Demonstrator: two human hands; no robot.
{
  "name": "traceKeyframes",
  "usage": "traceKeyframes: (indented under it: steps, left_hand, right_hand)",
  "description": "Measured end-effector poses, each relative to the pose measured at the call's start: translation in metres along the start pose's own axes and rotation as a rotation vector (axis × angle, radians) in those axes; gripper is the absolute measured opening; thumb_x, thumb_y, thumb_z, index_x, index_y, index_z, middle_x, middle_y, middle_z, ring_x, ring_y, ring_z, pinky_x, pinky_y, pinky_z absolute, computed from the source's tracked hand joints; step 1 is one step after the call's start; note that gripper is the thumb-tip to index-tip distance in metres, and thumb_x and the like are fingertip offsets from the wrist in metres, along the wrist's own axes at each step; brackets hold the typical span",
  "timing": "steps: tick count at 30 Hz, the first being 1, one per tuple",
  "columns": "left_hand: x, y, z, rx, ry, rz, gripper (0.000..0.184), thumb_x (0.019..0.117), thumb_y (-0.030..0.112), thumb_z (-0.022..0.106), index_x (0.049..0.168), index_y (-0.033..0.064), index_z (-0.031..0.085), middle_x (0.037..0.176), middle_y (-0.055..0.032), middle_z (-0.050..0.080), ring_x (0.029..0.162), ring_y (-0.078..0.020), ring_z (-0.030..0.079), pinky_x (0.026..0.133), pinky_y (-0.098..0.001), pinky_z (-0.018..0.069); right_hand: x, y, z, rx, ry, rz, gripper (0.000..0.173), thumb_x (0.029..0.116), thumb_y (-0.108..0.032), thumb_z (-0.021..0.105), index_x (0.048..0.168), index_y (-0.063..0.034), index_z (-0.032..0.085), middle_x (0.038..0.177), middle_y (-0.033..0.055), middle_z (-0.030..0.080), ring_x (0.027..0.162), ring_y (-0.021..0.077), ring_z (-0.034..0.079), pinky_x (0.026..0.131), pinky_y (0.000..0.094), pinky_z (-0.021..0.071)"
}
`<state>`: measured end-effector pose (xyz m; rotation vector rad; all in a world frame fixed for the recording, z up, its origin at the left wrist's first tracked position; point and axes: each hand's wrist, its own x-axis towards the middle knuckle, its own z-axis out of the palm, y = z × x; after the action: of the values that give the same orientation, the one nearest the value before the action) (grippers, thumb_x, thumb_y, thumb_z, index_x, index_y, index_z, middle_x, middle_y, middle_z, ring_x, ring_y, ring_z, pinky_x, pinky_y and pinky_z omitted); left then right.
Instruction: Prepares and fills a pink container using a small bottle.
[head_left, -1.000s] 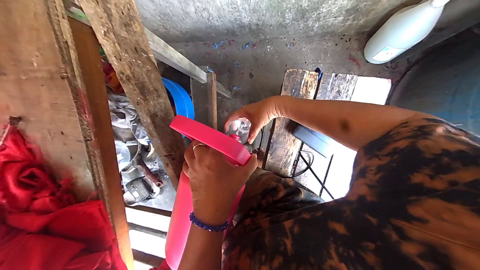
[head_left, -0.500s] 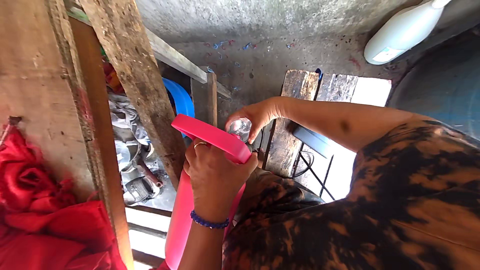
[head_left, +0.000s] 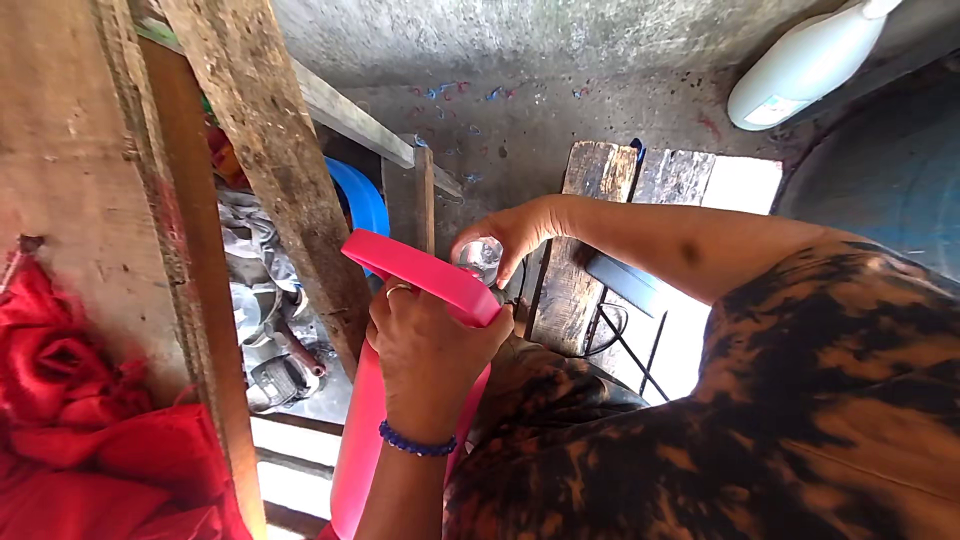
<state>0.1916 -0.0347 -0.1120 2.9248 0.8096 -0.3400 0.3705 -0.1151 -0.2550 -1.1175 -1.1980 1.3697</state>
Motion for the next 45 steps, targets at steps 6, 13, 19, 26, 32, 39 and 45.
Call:
traceKeyframes:
  steps: [6,13,19,26,32,39,45]
  left_hand:
    - [-0.001,0.000,0.000,-0.016,0.018,0.011,0.084,0.0637,0.072,0.077,0.117,0.0067,0.073,0.123,-0.0281,0.062,0.120,-0.0502,0.055,0.091,-0.0663,0.0451]
    - [0.000,-0.002,0.001,-0.024,0.023,0.006,0.085,0.0631,0.072,0.079,0.118,0.0067,0.073,0.124,-0.0287,0.061,0.121,-0.0508,0.055,0.092,-0.0670,0.0450]
    - [0.000,-0.002,0.002,-0.017,0.024,0.015,0.084,0.0638,0.072,0.078,0.117,0.0065,0.073,0.124,-0.0283,0.061,0.120,-0.0506,0.055,0.092,-0.0674,0.0443]
    - [0.001,-0.002,0.001,-0.012,0.023,0.010,0.085,0.0636,0.073,0.077,0.117,0.0057,0.073,0.123,-0.0285,0.062,0.120,-0.0513,0.055,0.092,-0.0668,0.0450]
    - [0.002,-0.002,0.002,-0.014,0.016,0.015,0.085,0.0639,0.073,0.077,0.117,0.0060,0.074,0.123,-0.0282,0.062,0.120,-0.0506,0.055,0.092,-0.0666,0.0447]
    - [0.003,-0.001,0.001,-0.007,0.019,0.013,0.085,0.0633,0.072,0.078,0.114,0.0040,0.072,0.121,-0.0293,0.061,0.118,-0.0514,0.056,0.090,-0.0666,0.0452]
    - [0.003,0.000,0.001,-0.025,0.012,0.005,0.085,0.0634,0.071,0.079,0.115,0.0047,0.072,0.122,-0.0286,0.062,0.120,-0.0516,0.055,0.091,-0.0672,0.0452]
  right_hand:
    - [-0.001,-0.007,0.001,-0.009,0.000,0.029,0.068,0.0740,0.018,0.080,0.137,0.0044,0.057,0.131,0.0201,0.064,0.120,0.0249,0.063,0.104,0.0385,0.0511]
    - [0.004,0.013,-0.001,-0.002,0.000,-0.084,0.069,0.0709,0.016,0.083,0.135,0.0034,0.059,0.127,0.0196,0.066,0.117,0.0249,0.065,0.102,0.0398,0.0526]
    - [0.003,0.012,0.000,0.035,0.007,-0.065,0.070,0.0706,0.018,0.081,0.135,0.0039,0.059,0.127,0.0196,0.066,0.116,0.0242,0.065,0.101,0.0391,0.0536]
    - [0.001,0.004,0.001,0.018,0.013,-0.018,0.068,0.0719,0.019,0.081,0.135,0.0033,0.059,0.127,0.0194,0.066,0.116,0.0239,0.065,0.101,0.0385,0.0532]
    - [0.001,0.005,0.001,0.018,0.018,-0.023,0.068,0.0721,0.019,0.081,0.135,0.0043,0.059,0.128,0.0199,0.065,0.118,0.0243,0.064,0.103,0.0386,0.0521]
    - [0.001,0.000,0.002,0.001,0.021,0.018,0.068,0.0726,0.019,0.081,0.136,0.0042,0.059,0.129,0.0197,0.065,0.119,0.0247,0.064,0.104,0.0389,0.0513]
    - [0.005,0.017,-0.001,0.026,0.010,-0.071,0.069,0.0694,0.018,0.082,0.134,0.0031,0.060,0.126,0.0198,0.066,0.116,0.0258,0.065,0.101,0.0419,0.0536]
